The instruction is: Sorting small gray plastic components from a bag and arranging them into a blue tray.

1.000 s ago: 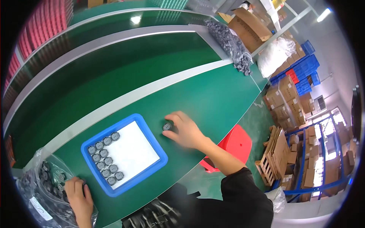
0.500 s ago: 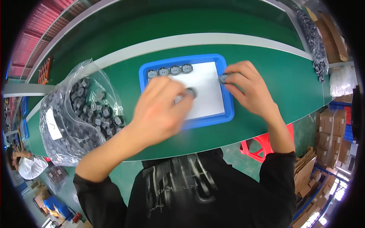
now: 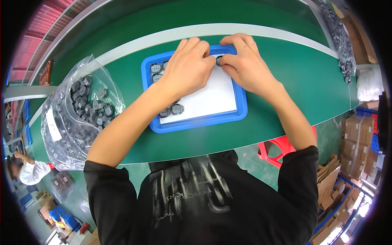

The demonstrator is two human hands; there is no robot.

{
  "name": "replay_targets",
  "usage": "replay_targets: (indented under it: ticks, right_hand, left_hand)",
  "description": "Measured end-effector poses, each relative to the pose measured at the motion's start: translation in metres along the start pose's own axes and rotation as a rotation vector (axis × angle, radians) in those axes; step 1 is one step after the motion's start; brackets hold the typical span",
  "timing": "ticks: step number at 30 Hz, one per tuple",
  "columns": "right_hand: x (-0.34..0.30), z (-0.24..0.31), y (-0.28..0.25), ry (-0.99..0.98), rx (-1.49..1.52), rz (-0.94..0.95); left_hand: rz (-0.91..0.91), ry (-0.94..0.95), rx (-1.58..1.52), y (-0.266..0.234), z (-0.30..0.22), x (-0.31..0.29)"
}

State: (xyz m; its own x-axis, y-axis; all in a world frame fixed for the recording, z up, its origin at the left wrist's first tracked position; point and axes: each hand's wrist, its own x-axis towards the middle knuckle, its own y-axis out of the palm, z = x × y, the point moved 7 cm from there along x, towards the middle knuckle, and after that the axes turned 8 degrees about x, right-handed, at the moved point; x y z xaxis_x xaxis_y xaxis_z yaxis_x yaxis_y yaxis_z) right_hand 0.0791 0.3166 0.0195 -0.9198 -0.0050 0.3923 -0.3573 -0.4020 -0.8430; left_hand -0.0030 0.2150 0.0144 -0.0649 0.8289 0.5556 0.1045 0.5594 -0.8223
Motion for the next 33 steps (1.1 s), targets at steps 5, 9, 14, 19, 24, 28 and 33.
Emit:
replay_targets:
  ticks: [5,9,14,19,24,28,33]
  right_hand:
    - [0.006,-0.007,-0.001,-0.028,0.020,-0.002]
    - [0.009,-0.007,0.004,-0.040,0.048,0.001]
    - [0.012,-0.001,-0.002,-0.049,0.051,-0.023]
    - [0.033,0.032,-0.015,-0.091,0.130,-0.069]
    - [0.104,0.116,0.046,-0.332,0.412,0.184]
    - [0.159,0.178,0.148,-0.286,0.252,0.519]
    - [0.193,0.190,0.206,-0.263,0.261,0.504]
  left_hand:
    - [-0.020,-0.017,0.017,0.000,0.005,0.002]
    - [0.005,-0.027,-0.003,-0.015,0.011,-0.002]
    - [0.066,-0.094,0.038,-0.087,0.051,-0.040]
    - [0.464,-0.590,0.260,-0.165,0.119,-0.133]
    - [0.490,-0.641,0.198,-0.184,0.122,-0.184]
    - [0.512,-0.622,0.238,-0.165,0.138,-0.192]
    - [0.543,-0.653,0.217,-0.163,0.150,-0.202]
